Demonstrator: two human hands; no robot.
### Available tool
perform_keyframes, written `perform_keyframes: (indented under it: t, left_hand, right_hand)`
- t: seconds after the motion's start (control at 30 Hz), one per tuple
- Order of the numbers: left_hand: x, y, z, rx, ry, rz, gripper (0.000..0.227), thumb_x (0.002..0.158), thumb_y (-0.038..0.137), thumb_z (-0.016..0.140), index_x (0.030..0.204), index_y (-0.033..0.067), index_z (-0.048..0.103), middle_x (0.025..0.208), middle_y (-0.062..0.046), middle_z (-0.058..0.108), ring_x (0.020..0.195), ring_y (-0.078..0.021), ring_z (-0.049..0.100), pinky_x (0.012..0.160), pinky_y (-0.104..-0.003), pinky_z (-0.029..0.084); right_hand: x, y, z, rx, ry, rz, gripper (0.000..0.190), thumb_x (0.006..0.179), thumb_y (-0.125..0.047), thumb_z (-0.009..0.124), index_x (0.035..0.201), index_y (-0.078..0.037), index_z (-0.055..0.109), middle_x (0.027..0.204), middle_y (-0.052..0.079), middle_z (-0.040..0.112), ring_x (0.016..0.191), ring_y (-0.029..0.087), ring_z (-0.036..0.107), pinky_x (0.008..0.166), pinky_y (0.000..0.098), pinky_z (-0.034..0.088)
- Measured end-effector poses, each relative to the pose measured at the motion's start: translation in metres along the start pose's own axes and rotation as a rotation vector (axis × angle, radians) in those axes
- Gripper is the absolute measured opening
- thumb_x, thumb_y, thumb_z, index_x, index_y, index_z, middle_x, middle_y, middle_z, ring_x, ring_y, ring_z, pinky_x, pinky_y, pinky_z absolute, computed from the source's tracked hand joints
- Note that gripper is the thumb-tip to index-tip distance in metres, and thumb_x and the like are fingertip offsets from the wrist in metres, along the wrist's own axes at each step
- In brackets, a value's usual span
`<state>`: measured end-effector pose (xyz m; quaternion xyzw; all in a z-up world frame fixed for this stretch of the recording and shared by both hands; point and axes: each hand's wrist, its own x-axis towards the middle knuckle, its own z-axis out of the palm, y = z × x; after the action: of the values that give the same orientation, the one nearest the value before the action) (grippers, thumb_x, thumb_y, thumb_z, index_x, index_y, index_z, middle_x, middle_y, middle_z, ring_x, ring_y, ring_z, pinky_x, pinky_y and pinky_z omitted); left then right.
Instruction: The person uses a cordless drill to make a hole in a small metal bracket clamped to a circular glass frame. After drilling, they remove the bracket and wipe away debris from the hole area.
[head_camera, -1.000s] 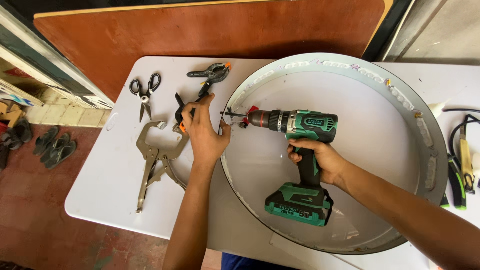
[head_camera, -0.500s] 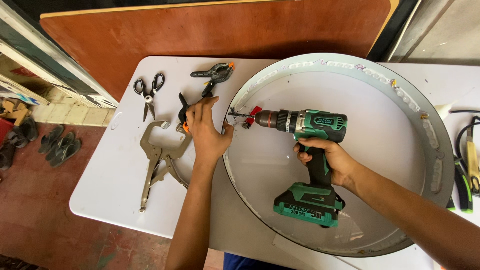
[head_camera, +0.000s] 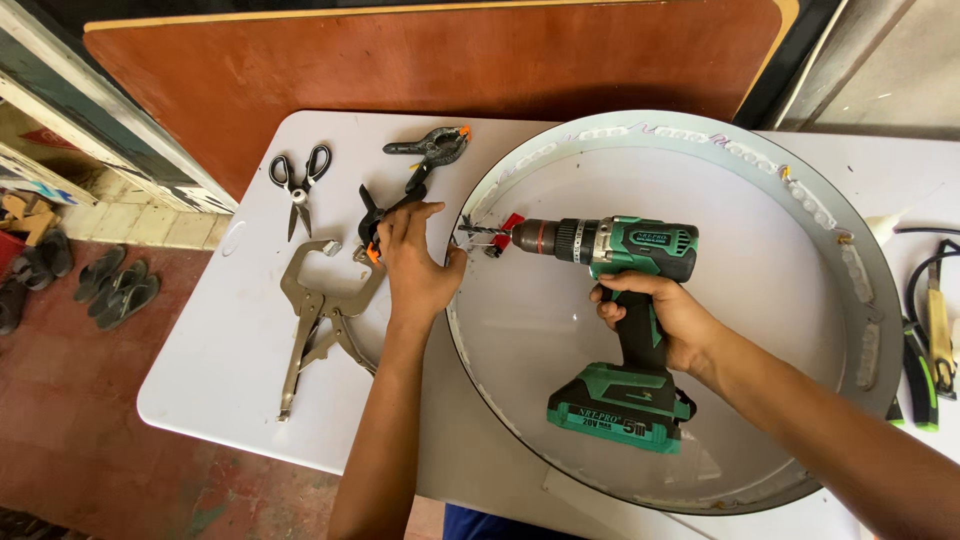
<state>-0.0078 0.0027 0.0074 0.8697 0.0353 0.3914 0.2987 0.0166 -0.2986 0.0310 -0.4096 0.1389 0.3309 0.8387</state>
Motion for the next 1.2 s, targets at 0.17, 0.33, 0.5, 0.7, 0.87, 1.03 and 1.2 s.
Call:
perform_keyframes:
  t: [0.17, 0.33, 0.5, 0.7, 0.87, 1.03, 1.2]
  left_hand:
    - [-0.005, -0.016, 0.009, 0.02, 0.012, 0.031, 0.046, 0.062, 0.005, 0.074, 0.107, 0.0142, 0.074, 0.112, -0.004, 0.063, 0.112, -0.034, 0.051, 0.098, -0.049, 0.043]
    - [-0.005, -0.015, 0.009, 0.041, 0.014, 0.031, 0.039, 0.063, 0.006, 0.074, 0.101, 0.0143, 0.078, 0.112, -0.005, 0.063, 0.112, -0.0344, 0.051, 0.1, -0.048, 0.043]
    - [-0.007, -0.015, 0.01, 0.024, 0.005, 0.001, 0.043, 0.064, 0.006, 0.074, 0.106, 0.0116, 0.077, 0.115, -0.006, 0.062, 0.111, -0.0336, 0.049, 0.102, -0.046, 0.042]
    - [-0.007, -0.013, 0.008, -0.001, -0.027, -0.026, 0.029, 0.066, 0.006, 0.075, 0.095, 0.0111, 0.079, 0.115, -0.008, 0.062, 0.111, -0.036, 0.048, 0.101, -0.048, 0.041]
    - [-0.009, -0.023, 0.015, -0.02, -0.035, -0.055, 0.026, 0.067, 0.009, 0.074, 0.092, 0.0138, 0.08, 0.117, -0.004, 0.061, 0.11, -0.0321, 0.047, 0.103, -0.043, 0.042]
    - [-0.01, -0.025, 0.016, -0.041, -0.04, -0.064, 0.023, 0.069, 0.008, 0.074, 0.091, 0.0147, 0.079, 0.114, -0.003, 0.062, 0.108, -0.0309, 0.049, 0.102, -0.042, 0.043]
    - [-0.008, -0.029, 0.022, -0.101, -0.035, -0.093, 0.025, 0.069, 0.005, 0.073, 0.093, 0.0124, 0.075, 0.111, -0.004, 0.062, 0.11, -0.034, 0.055, 0.102, -0.045, 0.043]
  right_hand:
    - [0.004, 0.0, -0.003, -0.008, 0.008, 0.003, 0.017, 0.085, 0.003, 0.069, 0.101, 0.003, 0.061, 0.087, 0.013, 0.056, 0.071, 0.017, 0.055, 0.062, 0.0134, 0.045]
    - [0.008, 0.004, -0.013, -0.031, 0.011, -0.014, 0.019, 0.086, 0.002, 0.068, 0.103, 0.004, 0.061, 0.087, 0.012, 0.054, 0.071, 0.017, 0.055, 0.062, 0.0148, 0.046]
    - [0.008, -0.003, -0.019, -0.034, 0.016, -0.038, 0.021, 0.086, 0.003, 0.067, 0.106, 0.005, 0.059, 0.09, 0.012, 0.055, 0.073, 0.016, 0.056, 0.063, 0.0143, 0.047]
    - [-0.005, -0.021, -0.003, 0.078, 0.022, -0.013, 0.021, 0.085, 0.005, 0.066, 0.104, 0.005, 0.056, 0.091, 0.013, 0.055, 0.074, 0.015, 0.055, 0.063, 0.0108, 0.047]
    - [-0.001, -0.029, -0.012, 0.018, 0.032, -0.178, 0.02, 0.083, 0.009, 0.066, 0.102, 0.006, 0.058, 0.088, 0.015, 0.057, 0.07, 0.017, 0.058, 0.062, 0.0145, 0.049]
    - [-0.011, -0.042, -0.007, -0.096, -0.005, -0.43, 0.02, 0.082, 0.009, 0.069, 0.099, 0.003, 0.061, 0.083, 0.018, 0.06, 0.066, 0.021, 0.058, 0.061, 0.021, 0.049]
    - [-0.03, -0.048, 0.017, -0.308, -0.051, -0.694, 0.007, 0.084, 0.008, 0.07, 0.085, 0.005, 0.064, 0.073, 0.018, 0.061, 0.062, 0.024, 0.06, 0.061, 0.0274, 0.049]
